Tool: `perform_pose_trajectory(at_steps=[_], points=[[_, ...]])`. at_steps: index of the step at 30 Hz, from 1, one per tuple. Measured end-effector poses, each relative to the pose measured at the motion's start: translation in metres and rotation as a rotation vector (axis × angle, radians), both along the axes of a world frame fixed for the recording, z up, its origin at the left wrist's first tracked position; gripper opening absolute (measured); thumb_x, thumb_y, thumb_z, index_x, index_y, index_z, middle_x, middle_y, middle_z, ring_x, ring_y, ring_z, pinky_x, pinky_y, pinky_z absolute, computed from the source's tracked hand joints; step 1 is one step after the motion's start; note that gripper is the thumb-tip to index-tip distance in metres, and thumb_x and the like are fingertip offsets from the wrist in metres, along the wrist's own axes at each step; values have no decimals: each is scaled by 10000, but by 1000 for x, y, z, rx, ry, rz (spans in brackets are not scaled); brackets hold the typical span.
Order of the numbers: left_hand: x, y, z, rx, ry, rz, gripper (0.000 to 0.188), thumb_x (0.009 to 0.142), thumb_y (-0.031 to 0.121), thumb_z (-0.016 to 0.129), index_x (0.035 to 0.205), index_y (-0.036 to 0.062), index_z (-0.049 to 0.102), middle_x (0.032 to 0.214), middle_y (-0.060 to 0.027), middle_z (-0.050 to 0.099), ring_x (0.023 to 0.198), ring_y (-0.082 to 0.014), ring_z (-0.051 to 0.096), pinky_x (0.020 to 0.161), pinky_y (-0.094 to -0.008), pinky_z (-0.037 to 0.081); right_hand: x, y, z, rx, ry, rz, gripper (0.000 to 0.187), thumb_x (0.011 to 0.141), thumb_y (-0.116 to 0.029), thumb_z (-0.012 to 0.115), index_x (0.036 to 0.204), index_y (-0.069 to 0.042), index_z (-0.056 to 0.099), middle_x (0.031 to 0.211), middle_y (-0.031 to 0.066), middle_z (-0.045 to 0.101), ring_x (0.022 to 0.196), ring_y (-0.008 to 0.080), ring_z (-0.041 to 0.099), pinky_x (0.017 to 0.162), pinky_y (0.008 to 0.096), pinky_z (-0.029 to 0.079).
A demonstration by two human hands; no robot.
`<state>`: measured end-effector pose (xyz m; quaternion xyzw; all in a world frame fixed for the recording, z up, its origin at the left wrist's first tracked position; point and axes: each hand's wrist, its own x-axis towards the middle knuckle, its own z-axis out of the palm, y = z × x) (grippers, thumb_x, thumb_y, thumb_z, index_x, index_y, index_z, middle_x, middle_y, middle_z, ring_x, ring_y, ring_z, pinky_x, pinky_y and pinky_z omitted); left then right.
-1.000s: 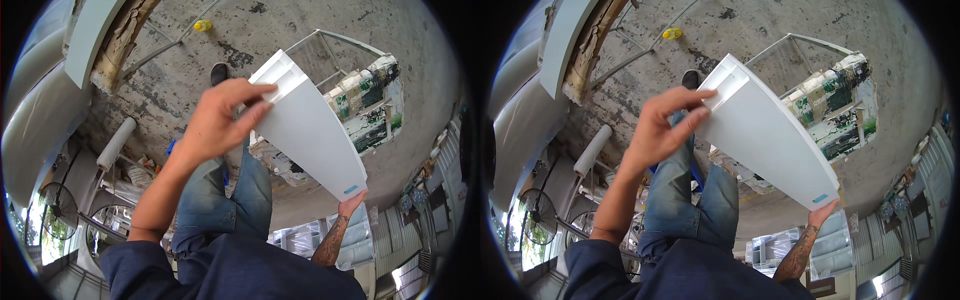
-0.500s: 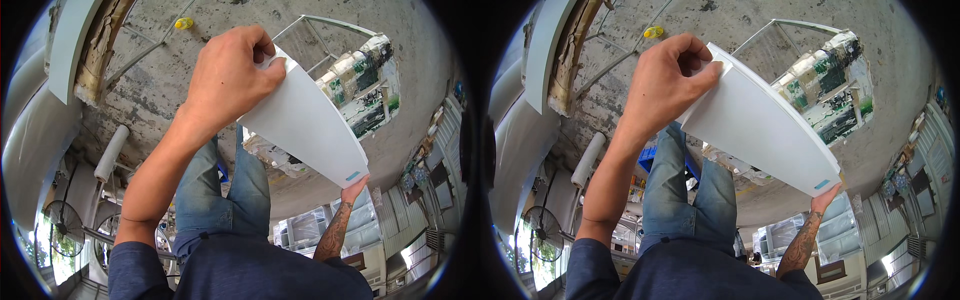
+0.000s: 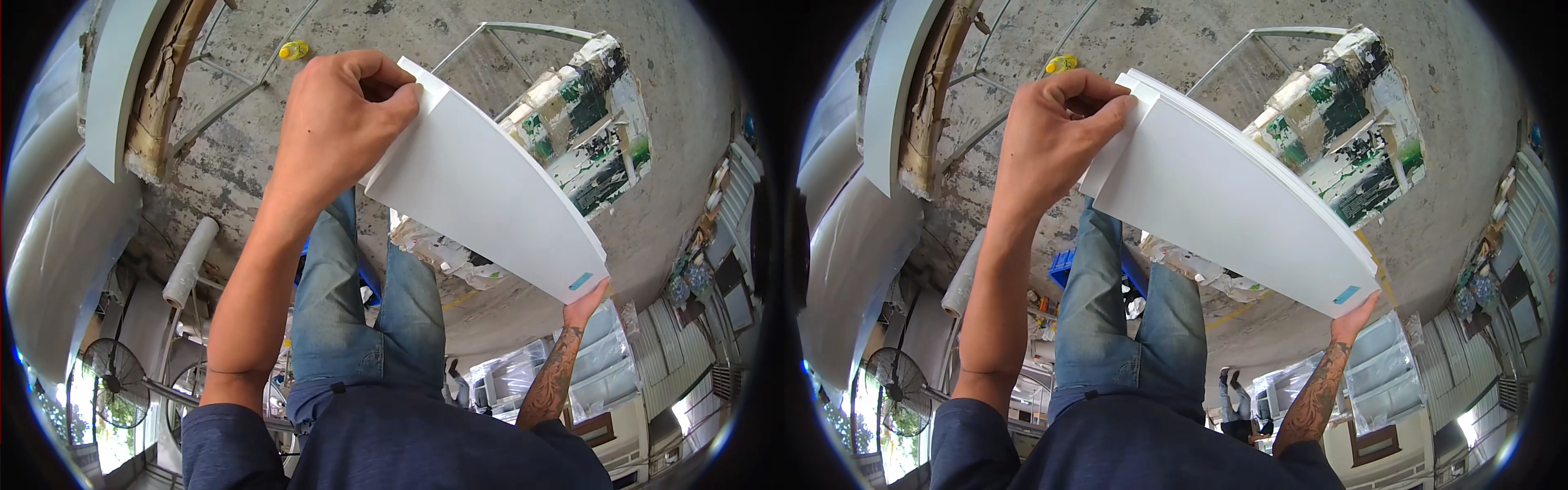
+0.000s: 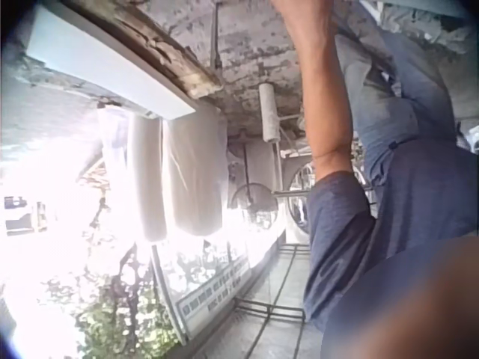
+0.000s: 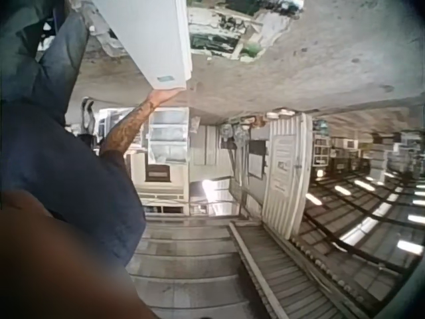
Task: Wiping down white furniture panels with a cloth and preparing bubble wrap for packing.
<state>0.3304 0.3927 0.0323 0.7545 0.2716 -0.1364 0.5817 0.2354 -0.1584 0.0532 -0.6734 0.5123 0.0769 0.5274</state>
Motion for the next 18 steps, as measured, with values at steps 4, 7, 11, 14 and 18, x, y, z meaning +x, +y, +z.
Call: perform_pose_trajectory(at_steps=[4, 7, 11, 14, 18], points=[[1, 0, 0, -19, 50, 23, 185, 816, 118, 684, 873, -54, 722, 733, -87, 712, 670, -116, 664, 658, -268, 536, 0, -2, -1, 8, -7, -7, 720, 1024, -609, 354, 1490, -62, 395, 1509, 80, 433, 1364, 259, 426, 1135, 396, 338], [-5, 1, -5, -40, 24, 61, 188, 819, 125, 685, 876, -51, 721, 730, -67, 704, 675, -94, 647, 655, -253, 524, -1, -4, -2, 23, -9, -10, 720, 1021, -610, 362, 1489, -64, 400, 1503, 82, 440, 1359, 260, 432, 1132, 397, 342], [-6, 2, -3, -50, 15, 62, 200, 838, 136, 689, 886, -56, 717, 742, -60, 706, 694, -87, 650, 655, -249, 520, -5, -10, -7, 49, -16, -8, 731, 1016, -614, 377, 1488, -57, 400, 1492, 86, 452, 1349, 264, 444, 1131, 399, 342], [-8, 10, -12, -13, -36, 16, 189, 867, 135, 686, 887, -51, 713, 754, -57, 701, 722, -97, 659, 664, -251, 524, -5, -5, -7, 70, -15, -27, 684, 1024, -599, 363, 1468, -83, 434, 1466, 70, 479, 1336, 256, 458, 1122, 404, 354], [-10, 32, -32, -357, -162, 316, 302, 990, 222, 512, 1180, 7, 606, 1084, -130, 702, 1051, -252, 677, 907, -358, 508, -17, -41, 3, 189, -91, 14, 596, 1062, -492, 342, 1463, -60, 434, 1455, 87, 503, 1337, 254, 468, 1138, 412, 349]])
